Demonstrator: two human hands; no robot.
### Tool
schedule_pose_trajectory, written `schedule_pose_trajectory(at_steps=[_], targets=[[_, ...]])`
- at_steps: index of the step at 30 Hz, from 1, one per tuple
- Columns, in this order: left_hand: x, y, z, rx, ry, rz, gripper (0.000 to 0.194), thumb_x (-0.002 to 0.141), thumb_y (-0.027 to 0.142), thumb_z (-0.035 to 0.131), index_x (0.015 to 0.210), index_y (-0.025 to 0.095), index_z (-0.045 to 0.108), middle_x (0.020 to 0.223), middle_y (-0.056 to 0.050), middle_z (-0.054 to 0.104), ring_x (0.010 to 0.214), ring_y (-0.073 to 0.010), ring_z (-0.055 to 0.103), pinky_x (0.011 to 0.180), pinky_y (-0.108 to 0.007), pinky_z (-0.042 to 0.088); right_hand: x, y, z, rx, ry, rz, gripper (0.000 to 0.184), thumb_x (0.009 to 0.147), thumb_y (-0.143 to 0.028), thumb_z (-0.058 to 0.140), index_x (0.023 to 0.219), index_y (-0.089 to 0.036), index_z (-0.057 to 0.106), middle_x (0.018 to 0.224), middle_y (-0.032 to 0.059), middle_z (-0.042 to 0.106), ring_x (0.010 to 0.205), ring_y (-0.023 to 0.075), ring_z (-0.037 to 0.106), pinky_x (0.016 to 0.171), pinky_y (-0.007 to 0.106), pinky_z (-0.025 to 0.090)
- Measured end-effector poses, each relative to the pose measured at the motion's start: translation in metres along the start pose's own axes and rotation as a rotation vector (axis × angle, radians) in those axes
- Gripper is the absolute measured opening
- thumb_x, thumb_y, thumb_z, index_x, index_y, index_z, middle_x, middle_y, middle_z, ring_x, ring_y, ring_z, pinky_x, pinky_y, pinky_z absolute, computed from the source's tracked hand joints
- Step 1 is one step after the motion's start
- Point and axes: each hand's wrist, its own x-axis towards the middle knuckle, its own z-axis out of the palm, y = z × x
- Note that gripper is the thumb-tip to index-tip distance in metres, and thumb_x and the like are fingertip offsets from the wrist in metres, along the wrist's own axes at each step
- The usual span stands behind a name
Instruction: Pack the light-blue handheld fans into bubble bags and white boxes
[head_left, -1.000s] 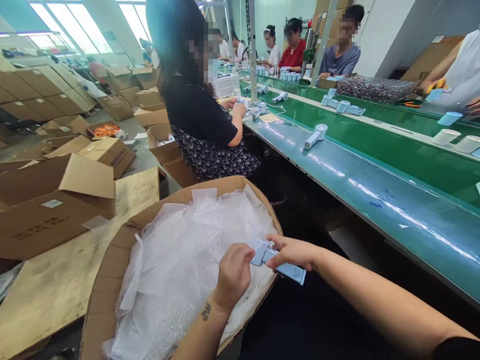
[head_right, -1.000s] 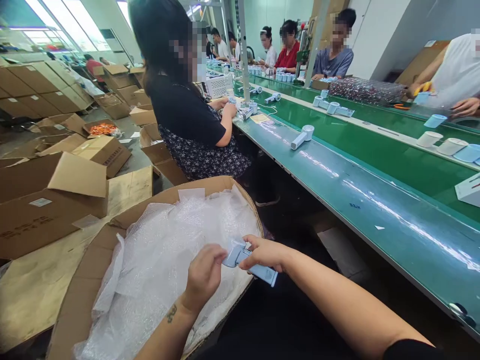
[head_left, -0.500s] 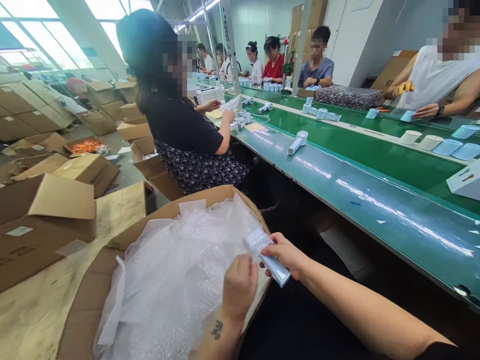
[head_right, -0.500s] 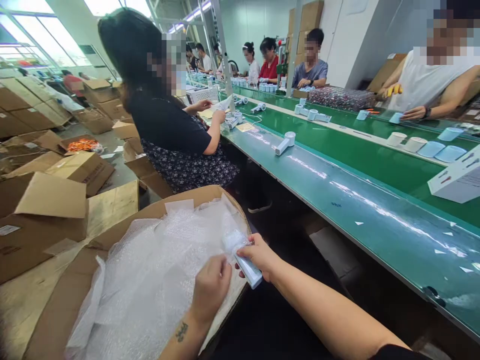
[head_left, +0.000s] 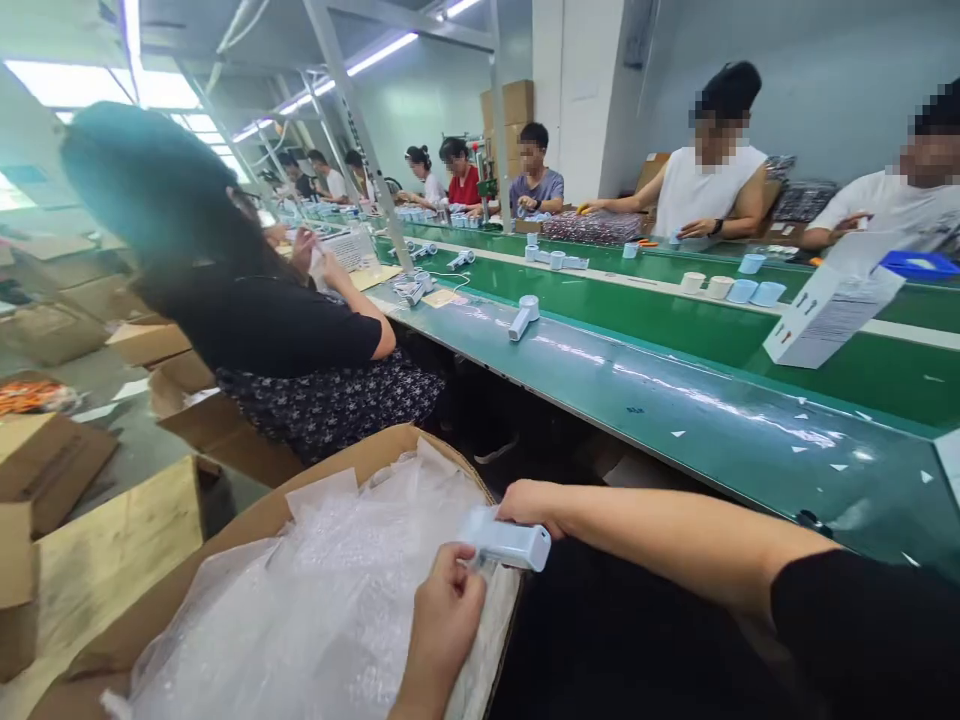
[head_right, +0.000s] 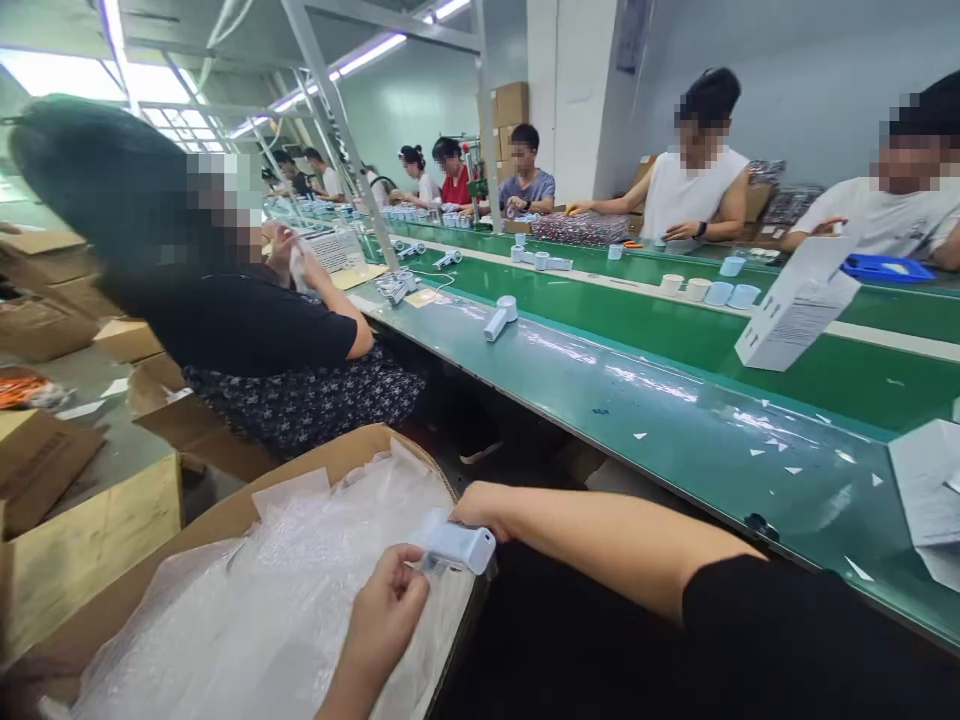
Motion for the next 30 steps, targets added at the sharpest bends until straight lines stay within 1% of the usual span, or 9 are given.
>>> schedule_pose_trajectory(at_steps=[6,10,12,14,19,24,26,28,30], targets=[[0.023,0.047,-0.02,-0.11,-0.167,-0.117,0.031,0.052,0.027,0.051,0.081,0.018,0.057,0.044,0.01,0.032,0.04,-0.008,0.029,0.042,-0.021,0.019,-0.023,-0.053,-0.035,-0.284,-0.017,-0.009,0.017,0.07,-0.005,0.054,0.055,-0.012,0.055,0.042,0.0013,0.055,0.039,0.0125,0.054,0.043,0.025,0.047],[0.041,0.076,-0.037,-0.126,-0.088,-0.047,0.032,0.05,0.03,0.049,0.076,0.016,0.06,0.044,0.009,0.032,0.041,-0.0072,0.026,0.043,-0.021,0.018,-0.052,-0.072,-0.045,-0.387,0.063,-0.179,0.011,0.074,-0.009,0.053,0.064,-0.013,0.056,0.046,-0.0018,0.055,0.038,0.0087,0.052,0.042,0.019,0.044],[0.049,0.093,-0.044,-0.086,-0.071,0.03,0.027,0.052,0.031,0.049,0.071,0.016,0.061,0.045,0.007,0.037,0.043,-0.0076,0.029,0.043,-0.021,0.02,-0.066,-0.074,-0.048,-0.413,0.18,-0.305,0.005,0.076,-0.014,0.052,0.073,-0.014,0.055,0.051,-0.0028,0.057,0.041,0.0085,0.053,0.042,0.018,0.042],[0.057,0.111,-0.047,-0.016,-0.107,0.105,0.021,0.055,0.032,0.05,0.065,0.016,0.06,0.047,0.005,0.042,0.044,-0.0081,0.031,0.044,-0.021,0.022,-0.076,-0.074,-0.051,-0.403,0.258,-0.377,0.003,0.078,-0.017,0.051,0.079,-0.016,0.053,0.054,-0.0032,0.058,0.042,0.008,0.053,0.041,0.016,0.04],[0.073,0.146,-0.04,0.106,-0.147,0.213,0.019,0.058,0.031,0.05,0.062,0.017,0.062,0.046,0.005,0.042,0.046,-0.0092,0.034,0.045,-0.021,0.025,-0.09,-0.065,-0.06,-0.241,0.399,-0.433,0.003,0.081,-0.02,0.05,0.082,-0.018,0.049,0.056,-0.0047,0.058,0.041,0.0059,0.05,0.039,0.014,0.036],[0.081,0.166,-0.026,0.094,-0.167,0.321,0.022,0.059,0.032,0.053,0.065,0.015,0.066,0.054,0.002,0.055,0.051,-0.0109,0.042,0.049,-0.022,0.032,-0.1,-0.056,-0.073,-0.128,0.465,-0.449,0.004,0.083,-0.023,0.047,0.085,-0.019,0.047,0.054,-0.0052,0.056,0.039,0.0059,0.049,0.036,0.013,0.034],[0.081,0.174,-0.02,0.084,-0.164,0.347,0.021,0.06,0.031,0.054,0.066,0.015,0.067,0.056,0.001,0.058,0.053,-0.0114,0.045,0.05,-0.022,0.033,-0.108,-0.053,-0.079,-0.049,0.393,-0.45,0.014,0.083,-0.021,0.048,0.096,-0.02,0.046,0.055,-0.0059,0.056,0.04,0.0068,0.051,0.037,0.013,0.038],[0.08,0.182,-0.012,0.027,-0.177,0.342,0.022,0.061,0.031,0.054,0.066,0.015,0.067,0.055,0.001,0.058,0.052,-0.0114,0.046,0.05,-0.022,0.034,-0.116,-0.048,-0.085,0.068,0.207,-0.46,0.033,0.079,-0.019,0.054,0.109,-0.024,0.043,0.062,-0.006,0.059,0.048,0.0089,0.058,0.044,0.017,0.047],[0.077,0.189,-0.003,-0.037,-0.184,0.332,0.023,0.064,0.034,0.055,0.068,0.014,0.067,0.054,0.002,0.057,0.051,-0.0114,0.046,0.048,-0.022,0.034,-0.121,-0.04,-0.089,0.219,0.042,-0.488,0.046,0.072,-0.019,0.063,0.113,-0.026,0.042,0.075,-0.0038,0.062,0.061,0.0113,0.065,0.055,0.024,0.055]])
